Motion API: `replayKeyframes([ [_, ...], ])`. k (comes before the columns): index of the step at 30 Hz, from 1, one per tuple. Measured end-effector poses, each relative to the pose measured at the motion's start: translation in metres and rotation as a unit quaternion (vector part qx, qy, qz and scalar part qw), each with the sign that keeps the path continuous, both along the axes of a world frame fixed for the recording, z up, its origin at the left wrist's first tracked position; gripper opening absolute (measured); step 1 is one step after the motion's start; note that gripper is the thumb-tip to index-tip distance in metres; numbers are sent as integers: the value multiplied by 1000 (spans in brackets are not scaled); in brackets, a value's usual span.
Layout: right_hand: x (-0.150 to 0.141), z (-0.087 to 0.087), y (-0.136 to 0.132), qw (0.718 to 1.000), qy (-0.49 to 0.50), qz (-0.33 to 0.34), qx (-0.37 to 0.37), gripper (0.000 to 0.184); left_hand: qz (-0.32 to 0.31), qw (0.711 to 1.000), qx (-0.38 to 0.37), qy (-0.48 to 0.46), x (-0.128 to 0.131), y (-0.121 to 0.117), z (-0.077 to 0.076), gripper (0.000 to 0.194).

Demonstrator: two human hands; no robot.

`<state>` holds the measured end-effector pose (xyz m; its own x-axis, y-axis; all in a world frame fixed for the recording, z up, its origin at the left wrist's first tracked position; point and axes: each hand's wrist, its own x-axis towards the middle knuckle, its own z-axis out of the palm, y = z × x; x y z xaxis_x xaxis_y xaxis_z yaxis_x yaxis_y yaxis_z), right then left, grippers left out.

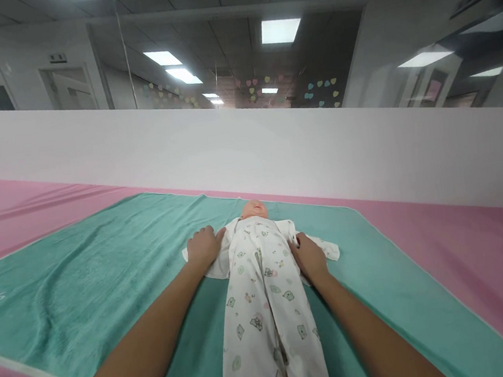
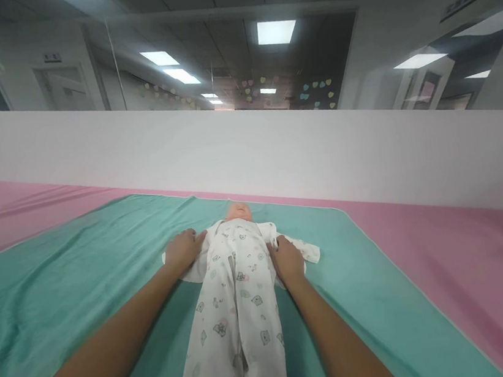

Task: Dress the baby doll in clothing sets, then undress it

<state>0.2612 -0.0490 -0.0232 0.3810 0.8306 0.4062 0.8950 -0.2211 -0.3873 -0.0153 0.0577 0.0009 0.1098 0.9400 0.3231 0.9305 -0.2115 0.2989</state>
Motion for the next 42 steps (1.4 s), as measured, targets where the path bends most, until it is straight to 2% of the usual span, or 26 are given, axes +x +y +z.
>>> replayKeyframes([
  [4, 6, 3, 1, 998, -33, 41, 34, 37, 27, 998, -50, -35, -10, 9, -2, 62],
  [8, 29, 7, -6, 990, 72, 123, 6, 39, 22, 994, -69, -82, -17, 17, -6, 58],
  [11, 42, 12, -13, 970, 147, 190, -31, 35, 3, 992, -52, -112, -17, 18, -8, 46],
  [14, 49, 17, -18, 963, 166, 203, -70, 32, -20, 991, -10, -135, -15, 16, -8, 29],
  [16, 54, 18, -20, 956, 184, 210, -86, 30, -30, 990, 26, -137, -14, 13, -9, 30],
  [18, 58, 17, -21, 944, 247, 205, -79, 31, -30, 989, 53, -134, -13, 11, -9, 31],
  [20, 62, 17, -22, 916, 358, 176, -30, 34, -10, 990, 57, -127, -12, 10, -9, 32],
  [22, 66, 20, -23, 864, 479, 149, 43, 36, 20, 994, 28, -103, -13, 10, -8, 32],
  [24, 68, 27, -25, 804, 568, 150, 89, 38, 42, 996, -11, -74, -14, 10, -7, 35],
  [26, 64, 38, -26, 761, 615, 173, 110, 37, 49, 997, -28, -48, -15, 9, -6, 40],
  [28, 52, 49, -27, 739, 627, 204, 142, 32, 52, 998, -27, -30, -15, 9, -5, 42],
  [30, 31, 58, -25, 745, 600, 241, 165, 27, 49, 998, -33, -18, -16, 9, -5, 44],
  [34, -29, 70, -26, 822, 458, 314, 128, 24, 34, 998, -47, -16, -17, 13, -5, 44],
  [37, -68, 71, -36, 873, 273, 393, 92, 16, 29, 998, -48, -16, -17, 15, -7, 46],
  [40, -89, 66, -46, 898, 76, 426, 78, 15, 28, 998, -48, -18, -17, 16, -8, 47],
  [42, -93, 61, -50, 903, 11, 417, 101, 13, 28, 998, -50, -22, -17, 17, -9, 47],
])
